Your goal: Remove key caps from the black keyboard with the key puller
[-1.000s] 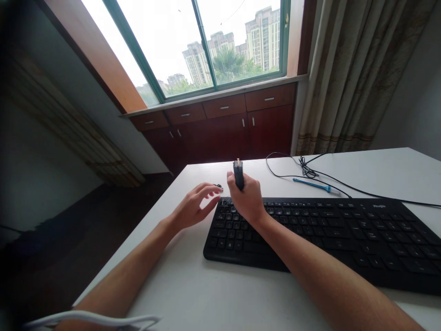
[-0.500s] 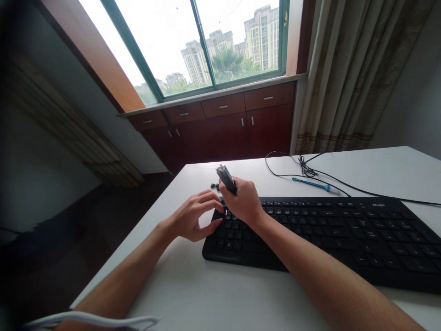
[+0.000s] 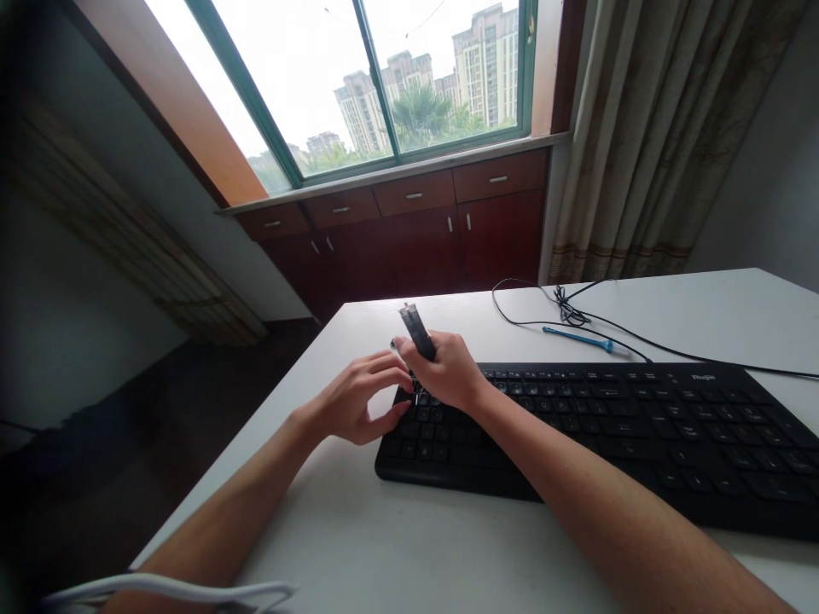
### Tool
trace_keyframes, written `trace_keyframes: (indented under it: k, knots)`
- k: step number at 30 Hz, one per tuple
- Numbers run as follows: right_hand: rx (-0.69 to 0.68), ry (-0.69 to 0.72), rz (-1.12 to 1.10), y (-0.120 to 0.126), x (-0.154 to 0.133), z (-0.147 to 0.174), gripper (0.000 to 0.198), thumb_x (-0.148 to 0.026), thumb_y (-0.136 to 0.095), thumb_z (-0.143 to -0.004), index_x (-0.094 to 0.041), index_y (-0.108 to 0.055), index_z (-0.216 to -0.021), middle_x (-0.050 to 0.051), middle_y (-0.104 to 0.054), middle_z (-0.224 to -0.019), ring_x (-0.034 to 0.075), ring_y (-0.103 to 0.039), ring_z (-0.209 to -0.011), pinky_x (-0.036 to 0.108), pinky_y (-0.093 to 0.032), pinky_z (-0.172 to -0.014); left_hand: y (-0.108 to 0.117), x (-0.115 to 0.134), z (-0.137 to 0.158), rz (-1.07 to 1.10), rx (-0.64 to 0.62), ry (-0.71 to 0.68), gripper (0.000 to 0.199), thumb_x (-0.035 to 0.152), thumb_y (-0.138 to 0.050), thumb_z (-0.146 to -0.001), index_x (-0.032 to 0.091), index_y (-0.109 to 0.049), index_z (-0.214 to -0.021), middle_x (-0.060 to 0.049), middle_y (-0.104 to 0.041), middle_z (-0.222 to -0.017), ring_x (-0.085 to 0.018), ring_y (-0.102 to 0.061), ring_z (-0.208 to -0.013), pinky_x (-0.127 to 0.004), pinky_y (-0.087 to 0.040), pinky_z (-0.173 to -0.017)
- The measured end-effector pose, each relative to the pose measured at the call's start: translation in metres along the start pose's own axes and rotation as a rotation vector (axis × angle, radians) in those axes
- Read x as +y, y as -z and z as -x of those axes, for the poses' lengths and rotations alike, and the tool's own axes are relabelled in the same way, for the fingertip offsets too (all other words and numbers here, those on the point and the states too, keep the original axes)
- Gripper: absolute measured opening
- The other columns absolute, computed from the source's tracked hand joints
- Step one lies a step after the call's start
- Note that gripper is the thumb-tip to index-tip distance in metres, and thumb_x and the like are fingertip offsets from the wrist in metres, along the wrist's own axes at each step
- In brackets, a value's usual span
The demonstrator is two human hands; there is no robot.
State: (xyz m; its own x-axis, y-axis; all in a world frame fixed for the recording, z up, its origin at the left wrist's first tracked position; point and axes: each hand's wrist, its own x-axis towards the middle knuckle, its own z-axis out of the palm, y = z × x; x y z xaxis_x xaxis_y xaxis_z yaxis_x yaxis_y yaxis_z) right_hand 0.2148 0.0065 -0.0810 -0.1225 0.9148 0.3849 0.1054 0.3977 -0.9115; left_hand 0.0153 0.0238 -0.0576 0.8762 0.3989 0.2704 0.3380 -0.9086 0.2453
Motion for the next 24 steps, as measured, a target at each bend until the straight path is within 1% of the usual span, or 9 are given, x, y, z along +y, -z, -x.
trace_keyframes:
  k: [3,5,8,14,24]
  knots:
    - [-0.058,-0.012,-0.022,0.0002,-0.0014,0.0011,0.049,-0.049,-0.055,-0.098,-0.021,-0.049,-0.058,-0.003,-0.049,-0.047,0.011,-0.045,-0.043,0.025,-0.036,-0.046,-0.0001,-0.0008,0.0001,0.015,-0.006,-0.010,0.017,0.025,-0.061,-0.086,0.021,-0.061,-0.102,-0.009,-0.068,-0.104,-0.025,-0.061,-0.094,-0.040,-0.053,-0.081]
    - [-0.066,-0.024,-0.030,-0.0006,-0.0013,0.0015,0.051,-0.049,-0.054,-0.099,-0.020,-0.050,-0.057,-0.003,-0.050,-0.046,0.010,-0.046,-0.041,0.024,-0.037,-0.045,-0.0004,-0.0013,0.0006,0.022,-0.008,-0.010,0.018,0.024,-0.062,-0.086,0.021,-0.061,-0.103,-0.009,-0.068,-0.106,-0.025,-0.062,-0.096,-0.040,-0.053,-0.083]
    - [-0.050,-0.042,-0.036,-0.0018,-0.0002,0.0015,0.052,-0.050,-0.053,-0.099,-0.020,-0.050,-0.057,-0.003,-0.050,-0.044,0.010,-0.046,-0.038,0.024,-0.036,-0.043,-0.0011,-0.0019,0.0013,0.024,-0.006,-0.004,0.017,0.025,-0.062,-0.086,0.021,-0.061,-0.103,-0.009,-0.068,-0.104,-0.025,-0.062,-0.093,-0.040,-0.053,-0.081]
    - [-0.034,-0.065,-0.046,-0.0017,0.0004,0.0009,0.051,-0.051,-0.055,-0.098,-0.020,-0.050,-0.059,-0.003,-0.052,-0.045,0.010,-0.050,-0.037,0.022,-0.038,-0.041,-0.0024,-0.0027,0.0007,0.042,0.026,-0.036,0.018,0.024,-0.063,-0.084,0.019,-0.062,-0.102,-0.008,-0.068,-0.101,-0.024,-0.062,-0.090,-0.039,-0.053,-0.078]
    - [-0.050,-0.080,-0.042,-0.0002,-0.0017,0.0020,0.053,-0.051,-0.055,-0.099,-0.019,-0.050,-0.057,-0.003,-0.052,-0.043,0.010,-0.050,-0.036,0.022,-0.038,-0.040,-0.0026,-0.0028,0.0007,0.040,0.034,-0.046,0.020,0.024,-0.065,-0.083,0.018,-0.062,-0.103,-0.008,-0.068,-0.099,-0.023,-0.062,-0.089,-0.037,-0.053,-0.075]
